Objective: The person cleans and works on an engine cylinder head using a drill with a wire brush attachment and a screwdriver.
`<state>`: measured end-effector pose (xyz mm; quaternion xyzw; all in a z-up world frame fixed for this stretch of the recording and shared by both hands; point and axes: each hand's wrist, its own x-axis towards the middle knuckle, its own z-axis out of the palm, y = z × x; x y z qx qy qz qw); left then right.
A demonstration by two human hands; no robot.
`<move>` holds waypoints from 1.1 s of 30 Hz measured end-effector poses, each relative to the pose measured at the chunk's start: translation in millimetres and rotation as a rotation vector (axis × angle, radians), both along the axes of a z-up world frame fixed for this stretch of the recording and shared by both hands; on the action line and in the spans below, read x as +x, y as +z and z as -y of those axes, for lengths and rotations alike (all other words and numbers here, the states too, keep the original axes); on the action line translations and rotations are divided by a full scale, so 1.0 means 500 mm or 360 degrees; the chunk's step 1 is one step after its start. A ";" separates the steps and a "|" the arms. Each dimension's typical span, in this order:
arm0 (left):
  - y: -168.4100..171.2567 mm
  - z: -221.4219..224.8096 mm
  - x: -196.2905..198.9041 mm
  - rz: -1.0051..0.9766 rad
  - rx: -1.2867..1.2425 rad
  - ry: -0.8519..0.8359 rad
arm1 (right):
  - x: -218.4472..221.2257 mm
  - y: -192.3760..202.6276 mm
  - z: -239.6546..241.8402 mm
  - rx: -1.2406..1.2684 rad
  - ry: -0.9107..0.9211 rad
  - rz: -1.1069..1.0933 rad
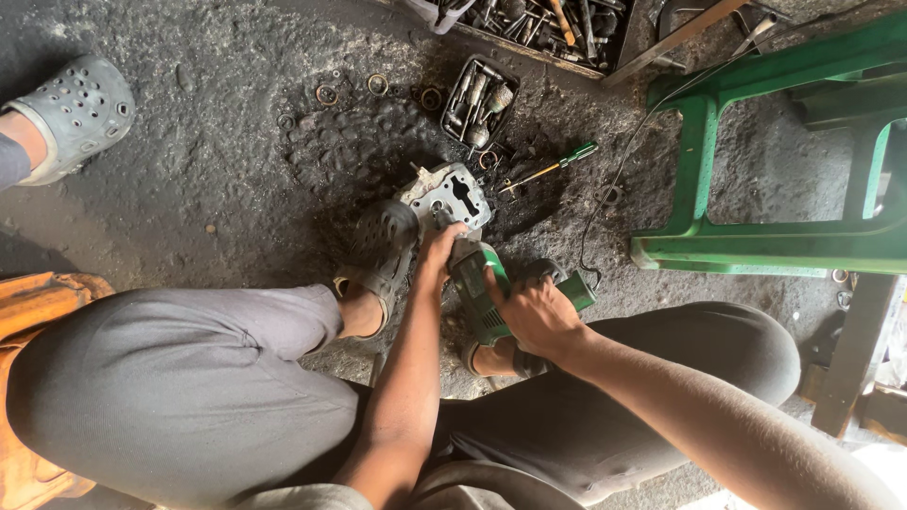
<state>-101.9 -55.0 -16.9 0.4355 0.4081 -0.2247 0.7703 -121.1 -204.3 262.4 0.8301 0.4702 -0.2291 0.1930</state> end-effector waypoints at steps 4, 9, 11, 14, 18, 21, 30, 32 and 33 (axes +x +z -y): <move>0.003 0.001 -0.002 -0.0097 -0.0048 -0.0018 | 0.001 0.006 -0.005 0.0006 -0.0008 0.0005; 0.016 0.002 0.000 0.0085 -0.0101 0.0169 | 0.002 0.006 -0.007 -0.0106 -0.0056 -0.0089; 0.018 0.003 0.000 0.0028 -0.0053 0.0128 | 0.001 0.005 -0.005 -0.0045 -0.0036 -0.0015; 0.017 -0.002 0.000 -0.0001 -0.0045 0.0103 | 0.000 0.004 -0.006 -0.0006 -0.0034 0.0021; 0.012 0.002 0.004 -0.0091 -0.0095 0.0052 | 0.000 0.005 -0.005 -0.0079 -0.0086 -0.0085; 0.006 -0.001 0.006 -0.0169 -0.0044 -0.0005 | 0.000 0.008 -0.009 -0.0059 -0.0085 -0.0082; -0.044 0.007 -0.002 0.0071 -0.0299 0.0034 | 0.005 0.004 -0.012 -0.0038 0.0004 -0.0062; -0.052 0.005 -0.001 0.0002 -0.0212 -0.0014 | 0.005 0.000 -0.011 0.0027 0.0037 -0.0029; -0.054 0.004 -0.002 -0.0034 -0.0168 -0.0039 | 0.005 -0.002 -0.010 0.0049 0.0016 -0.0050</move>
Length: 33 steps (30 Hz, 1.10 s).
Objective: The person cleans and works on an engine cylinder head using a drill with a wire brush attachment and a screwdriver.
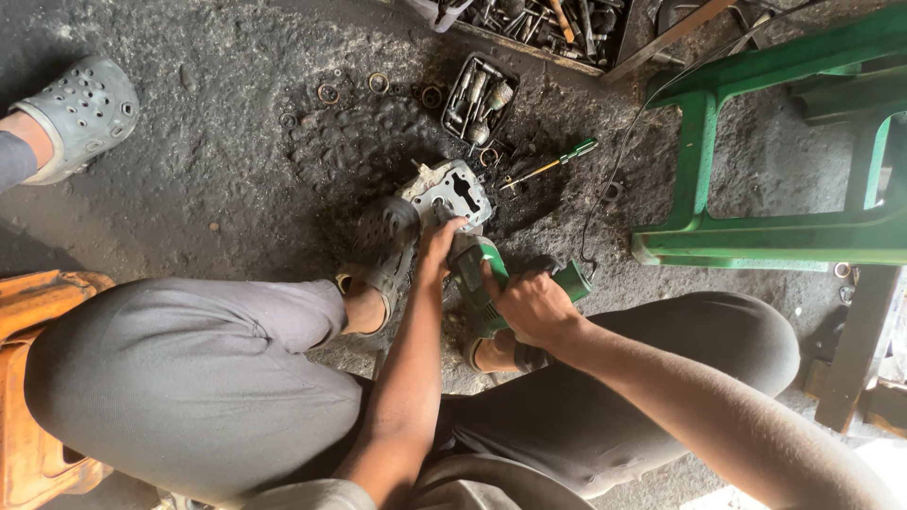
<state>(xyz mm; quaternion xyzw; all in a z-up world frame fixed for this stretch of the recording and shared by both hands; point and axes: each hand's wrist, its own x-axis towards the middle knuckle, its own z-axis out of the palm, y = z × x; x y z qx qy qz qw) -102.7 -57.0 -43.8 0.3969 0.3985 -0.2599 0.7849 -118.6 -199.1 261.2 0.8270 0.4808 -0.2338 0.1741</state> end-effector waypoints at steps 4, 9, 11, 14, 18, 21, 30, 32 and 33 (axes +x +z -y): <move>0.008 -0.005 0.009 -0.0039 0.0185 0.0009 | 0.002 0.001 0.001 -0.0001 -0.0030 -0.0031; 0.024 -0.004 0.005 0.0001 0.0158 0.0099 | 0.003 0.008 -0.003 -0.0067 -0.0058 -0.0052; 0.029 -0.005 0.004 0.0012 0.0146 0.0126 | 0.004 0.010 -0.005 -0.0080 -0.0064 -0.0051; 0.032 -0.008 0.007 -0.0013 0.0067 0.0115 | 0.005 0.010 -0.005 -0.0071 -0.0069 -0.0052; 0.024 -0.010 0.011 -0.0160 0.0132 -0.0068 | 0.006 0.007 -0.003 -0.0061 -0.0065 -0.0052; 0.013 -0.011 0.011 -0.0106 0.0191 -0.0047 | 0.006 0.005 -0.004 -0.0110 -0.0070 -0.0082; 0.005 -0.010 0.005 0.0009 0.0201 0.0026 | -0.003 0.001 0.006 0.0021 -0.0045 -0.0029; 0.013 -0.008 0.005 0.0051 0.0203 0.0049 | -0.007 -0.001 0.011 0.0062 -0.0049 -0.0016; 0.017 -0.008 0.004 0.0072 0.0204 0.0060 | -0.008 -0.001 0.013 0.0063 -0.0044 -0.0008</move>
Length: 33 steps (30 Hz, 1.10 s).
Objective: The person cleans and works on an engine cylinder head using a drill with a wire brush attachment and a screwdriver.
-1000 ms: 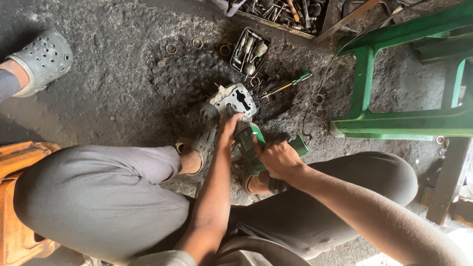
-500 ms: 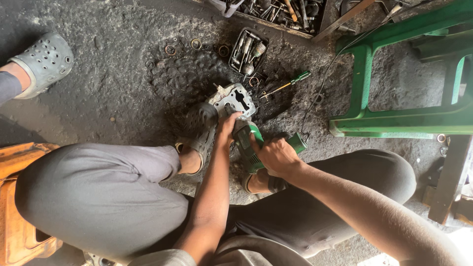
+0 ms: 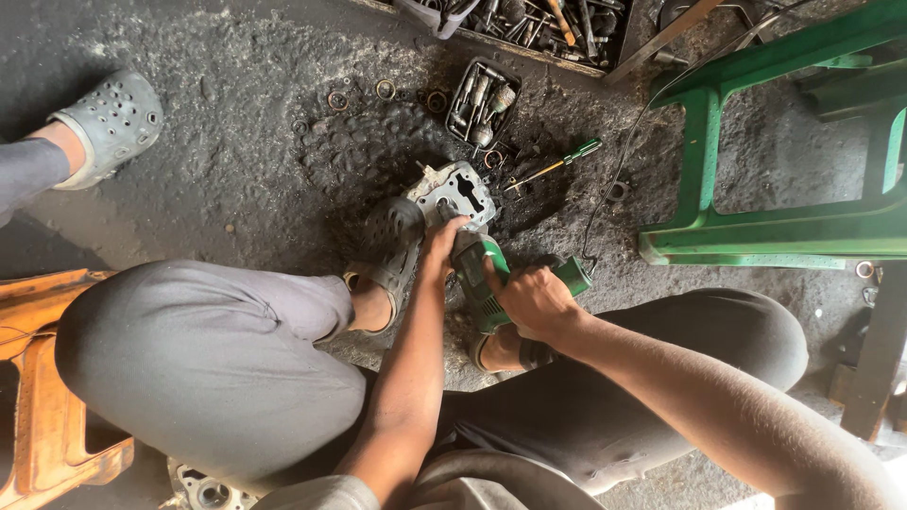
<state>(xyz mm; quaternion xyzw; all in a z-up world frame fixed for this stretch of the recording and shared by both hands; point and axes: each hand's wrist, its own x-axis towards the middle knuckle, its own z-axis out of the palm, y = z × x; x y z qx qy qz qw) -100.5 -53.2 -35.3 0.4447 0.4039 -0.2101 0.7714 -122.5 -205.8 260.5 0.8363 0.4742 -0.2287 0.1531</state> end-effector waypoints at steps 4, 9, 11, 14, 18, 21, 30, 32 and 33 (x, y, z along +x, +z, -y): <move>0.007 -0.006 -0.003 -0.0073 0.0029 -0.0024 | -0.003 -0.001 0.004 -0.0005 -0.0043 -0.0070; 0.021 -0.005 -0.003 -0.0026 0.0025 0.0025 | -0.011 0.003 0.007 -0.0012 0.0014 0.0011; 0.033 -0.008 -0.002 0.0016 -0.0041 0.0040 | -0.013 0.008 0.006 -0.0003 0.0015 0.0020; 0.043 -0.012 -0.009 -0.0118 -0.0013 -0.0072 | -0.018 0.026 0.003 0.0015 -0.0017 0.0002; 0.006 -0.008 -0.014 -0.0233 -0.0029 -0.0177 | -0.040 0.070 -0.005 -0.0132 0.0002 -0.0074; -0.055 0.030 -0.015 0.0026 -0.0791 0.0190 | -0.078 0.112 0.002 -0.0168 0.0183 0.0064; -0.045 0.212 -0.119 -0.0048 -0.0714 -0.0550 | -0.076 0.180 0.054 -0.0466 0.0117 -0.0426; -0.023 0.214 -0.134 -0.0080 -0.0768 -0.0538 | -0.074 0.181 0.057 -0.0440 0.0136 -0.0458; -0.017 0.204 -0.131 -0.0091 -0.0772 -0.0522 | -0.073 0.178 0.055 -0.0453 0.0184 -0.0469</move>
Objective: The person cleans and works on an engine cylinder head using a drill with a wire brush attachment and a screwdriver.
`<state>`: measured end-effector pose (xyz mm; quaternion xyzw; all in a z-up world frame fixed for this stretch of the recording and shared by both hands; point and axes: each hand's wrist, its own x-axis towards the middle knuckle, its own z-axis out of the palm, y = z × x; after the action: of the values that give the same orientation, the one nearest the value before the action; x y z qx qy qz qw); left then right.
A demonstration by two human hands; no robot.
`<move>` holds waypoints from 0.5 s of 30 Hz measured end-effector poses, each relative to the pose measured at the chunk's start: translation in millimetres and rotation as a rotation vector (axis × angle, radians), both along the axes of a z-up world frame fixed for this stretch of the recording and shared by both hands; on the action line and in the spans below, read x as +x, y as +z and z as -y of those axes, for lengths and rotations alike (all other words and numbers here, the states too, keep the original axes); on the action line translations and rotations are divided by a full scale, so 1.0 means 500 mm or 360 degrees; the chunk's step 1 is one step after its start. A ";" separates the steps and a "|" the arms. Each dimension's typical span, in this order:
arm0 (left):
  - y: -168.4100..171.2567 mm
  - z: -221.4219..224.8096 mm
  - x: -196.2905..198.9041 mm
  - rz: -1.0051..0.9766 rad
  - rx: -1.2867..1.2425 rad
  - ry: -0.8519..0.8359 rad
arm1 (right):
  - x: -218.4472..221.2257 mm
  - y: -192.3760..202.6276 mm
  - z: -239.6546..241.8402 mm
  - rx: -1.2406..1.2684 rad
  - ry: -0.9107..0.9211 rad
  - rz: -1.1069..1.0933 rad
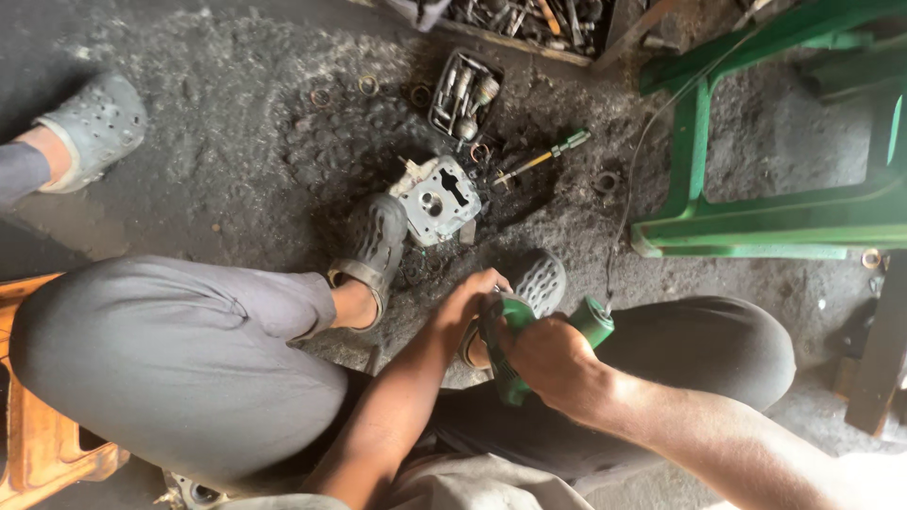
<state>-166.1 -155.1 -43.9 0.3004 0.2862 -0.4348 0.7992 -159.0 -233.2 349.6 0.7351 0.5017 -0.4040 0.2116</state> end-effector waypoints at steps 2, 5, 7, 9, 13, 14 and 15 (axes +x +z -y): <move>0.009 0.004 -0.019 -0.0088 -0.0066 0.0107 | 0.003 -0.003 0.009 -0.0019 0.0044 -0.0020; 0.010 0.001 -0.037 -0.0120 -0.0075 0.0175 | 0.010 -0.014 0.014 -0.0027 -0.0021 -0.0035; 0.016 -0.018 -0.031 -0.0089 -0.0061 0.0050 | 0.027 -0.017 0.005 -0.0056 -0.0107 -0.0103; 0.023 -0.022 -0.024 -0.0067 -0.0030 -0.0105 | 0.048 -0.017 0.002 -0.0051 -0.0138 -0.0170; 0.024 -0.020 -0.028 -0.0072 0.0250 -0.0281 | 0.081 -0.025 0.008 -0.0227 -0.0314 -0.0309; 0.023 -0.028 -0.022 -0.0058 0.0377 -0.0308 | 0.091 -0.026 0.013 -0.0213 -0.0345 -0.0309; 0.021 -0.038 -0.006 -0.0037 0.0788 -0.0308 | 0.104 -0.026 0.020 -0.0197 -0.0379 -0.0304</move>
<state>-169.2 -136.3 -33.3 0.5078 0.3629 -0.4294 0.6527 -107.1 -243.1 336.6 0.7331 0.4030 -0.5245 0.1583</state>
